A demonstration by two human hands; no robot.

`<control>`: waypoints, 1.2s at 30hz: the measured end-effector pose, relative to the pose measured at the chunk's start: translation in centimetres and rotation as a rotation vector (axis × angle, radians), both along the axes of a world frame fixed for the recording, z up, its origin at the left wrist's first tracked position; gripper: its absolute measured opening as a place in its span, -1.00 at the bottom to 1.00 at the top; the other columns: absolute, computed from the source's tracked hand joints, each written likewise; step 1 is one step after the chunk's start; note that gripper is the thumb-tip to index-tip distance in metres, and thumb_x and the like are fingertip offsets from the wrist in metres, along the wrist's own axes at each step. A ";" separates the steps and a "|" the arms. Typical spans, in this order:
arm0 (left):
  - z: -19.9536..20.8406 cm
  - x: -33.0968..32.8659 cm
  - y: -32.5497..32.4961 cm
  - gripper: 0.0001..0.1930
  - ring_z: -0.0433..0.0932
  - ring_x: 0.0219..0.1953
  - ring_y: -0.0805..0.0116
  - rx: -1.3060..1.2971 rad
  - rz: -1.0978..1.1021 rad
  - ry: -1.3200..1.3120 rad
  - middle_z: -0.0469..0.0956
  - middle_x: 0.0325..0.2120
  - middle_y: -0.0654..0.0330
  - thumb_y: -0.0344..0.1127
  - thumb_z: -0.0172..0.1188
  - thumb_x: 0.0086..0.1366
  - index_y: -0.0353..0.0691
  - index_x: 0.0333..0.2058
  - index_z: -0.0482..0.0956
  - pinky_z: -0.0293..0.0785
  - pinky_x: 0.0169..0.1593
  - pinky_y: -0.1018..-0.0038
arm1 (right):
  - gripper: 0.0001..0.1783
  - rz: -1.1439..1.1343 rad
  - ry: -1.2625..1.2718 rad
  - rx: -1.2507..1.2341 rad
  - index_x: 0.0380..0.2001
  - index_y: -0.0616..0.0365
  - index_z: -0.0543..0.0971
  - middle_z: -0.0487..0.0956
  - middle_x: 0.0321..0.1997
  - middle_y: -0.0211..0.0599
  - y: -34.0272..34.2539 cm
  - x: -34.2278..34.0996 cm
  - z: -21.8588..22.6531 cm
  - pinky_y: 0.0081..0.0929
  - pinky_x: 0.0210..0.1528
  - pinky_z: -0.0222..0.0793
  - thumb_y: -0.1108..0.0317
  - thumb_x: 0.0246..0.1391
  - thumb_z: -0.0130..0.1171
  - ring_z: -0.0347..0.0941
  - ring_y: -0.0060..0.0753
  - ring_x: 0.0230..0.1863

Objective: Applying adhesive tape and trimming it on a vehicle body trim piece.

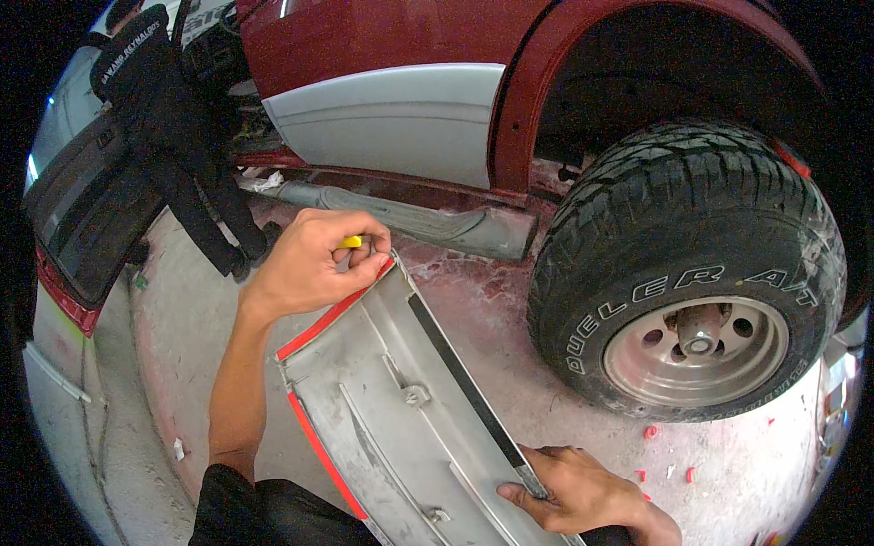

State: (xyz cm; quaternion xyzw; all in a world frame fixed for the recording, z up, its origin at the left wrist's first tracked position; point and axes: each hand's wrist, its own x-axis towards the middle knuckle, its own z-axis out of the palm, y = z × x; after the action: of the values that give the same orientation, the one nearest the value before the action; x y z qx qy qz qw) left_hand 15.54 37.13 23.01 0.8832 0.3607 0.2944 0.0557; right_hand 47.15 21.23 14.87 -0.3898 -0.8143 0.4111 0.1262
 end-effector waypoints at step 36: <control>-1.0 -2.8 -2.5 -0.87 0.48 -0.56 0.29 -0.003 -0.008 0.039 0.53 -0.53 0.14 -0.49 0.21 0.17 -0.32 -0.31 0.46 0.40 -0.46 0.42 | -0.52 -0.079 0.019 0.011 0.03 0.41 0.48 0.60 -0.25 0.24 -0.3 -1.0 1.3 -0.08 -0.12 0.44 0.29 0.14 0.27 0.55 0.28 -0.19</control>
State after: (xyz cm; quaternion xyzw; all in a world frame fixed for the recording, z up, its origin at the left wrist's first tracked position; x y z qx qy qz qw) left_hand 12.72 34.64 22.02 0.8902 0.3585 0.2763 0.0515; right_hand 46.19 20.89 16.18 -0.4169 -0.7995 0.4048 0.1520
